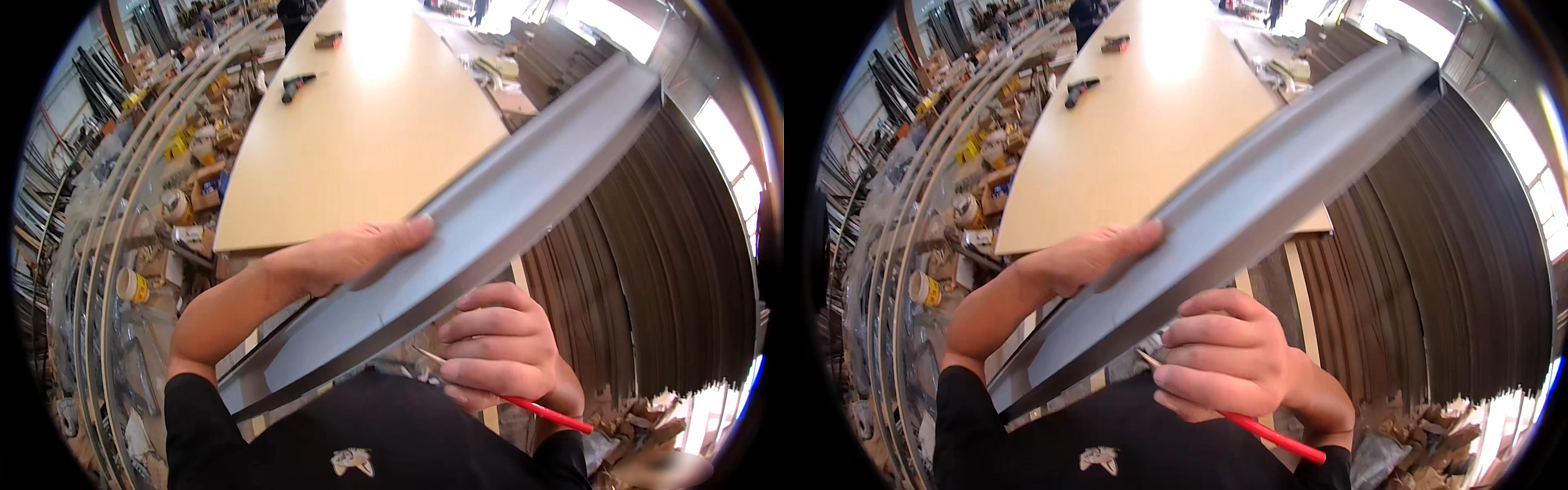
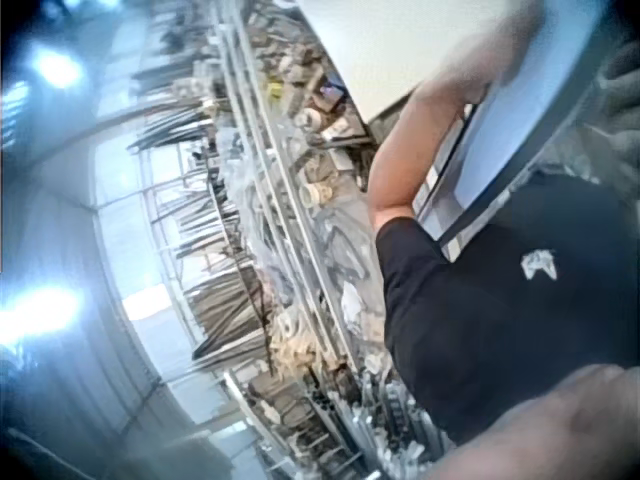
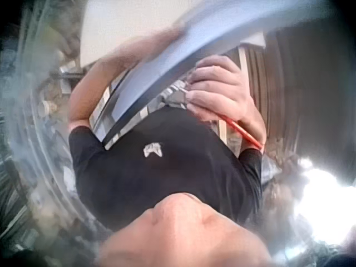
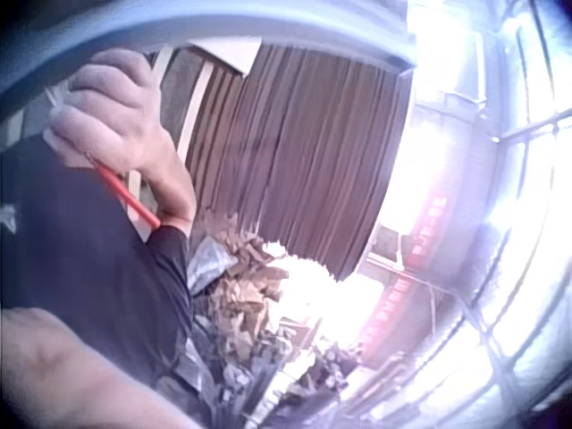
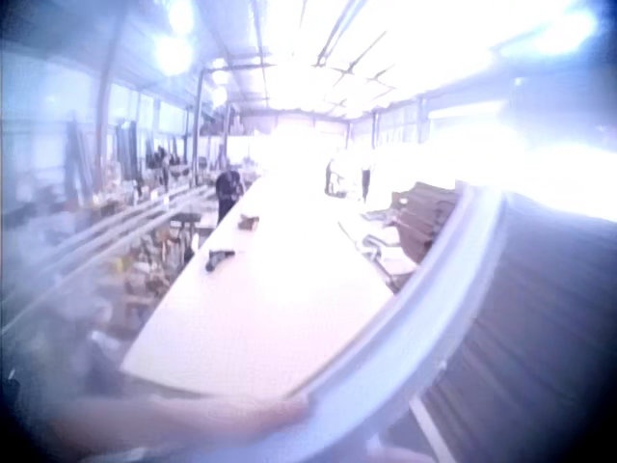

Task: The person assembles a large panel by attaching metal profiles to its edges. They use a cordless drill to secure the profiles and a red marker to mark positions on the panel. Another person assists by holding the panel and using a drill on the opposite side.

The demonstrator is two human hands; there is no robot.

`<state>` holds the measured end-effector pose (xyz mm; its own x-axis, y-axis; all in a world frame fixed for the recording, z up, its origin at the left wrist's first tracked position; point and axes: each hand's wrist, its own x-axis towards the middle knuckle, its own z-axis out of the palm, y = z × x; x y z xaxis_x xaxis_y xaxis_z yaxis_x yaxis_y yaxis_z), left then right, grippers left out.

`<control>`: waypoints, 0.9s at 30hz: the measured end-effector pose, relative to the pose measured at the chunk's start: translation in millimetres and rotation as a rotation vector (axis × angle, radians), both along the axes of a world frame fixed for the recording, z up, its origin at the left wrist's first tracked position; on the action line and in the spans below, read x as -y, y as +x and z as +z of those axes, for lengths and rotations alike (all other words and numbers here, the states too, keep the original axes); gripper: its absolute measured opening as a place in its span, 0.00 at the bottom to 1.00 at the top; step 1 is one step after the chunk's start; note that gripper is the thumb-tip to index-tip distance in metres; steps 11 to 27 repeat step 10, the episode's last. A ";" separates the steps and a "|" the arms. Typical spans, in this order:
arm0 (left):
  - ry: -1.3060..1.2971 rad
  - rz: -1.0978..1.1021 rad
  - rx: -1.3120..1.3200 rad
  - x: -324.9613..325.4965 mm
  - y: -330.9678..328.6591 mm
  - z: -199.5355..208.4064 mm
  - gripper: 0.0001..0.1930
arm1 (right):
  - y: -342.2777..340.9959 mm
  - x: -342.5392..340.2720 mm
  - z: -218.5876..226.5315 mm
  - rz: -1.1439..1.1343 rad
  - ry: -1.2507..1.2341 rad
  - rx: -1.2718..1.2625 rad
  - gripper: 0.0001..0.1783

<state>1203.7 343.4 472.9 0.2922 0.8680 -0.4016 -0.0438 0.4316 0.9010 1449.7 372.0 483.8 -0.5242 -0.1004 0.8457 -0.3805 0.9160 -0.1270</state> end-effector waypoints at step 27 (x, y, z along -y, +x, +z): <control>-0.340 -0.337 0.087 15.8 66.1 -109.3 0.37 | 57.0 42.0 -88.6 -0.094 -0.331 0.338 0.07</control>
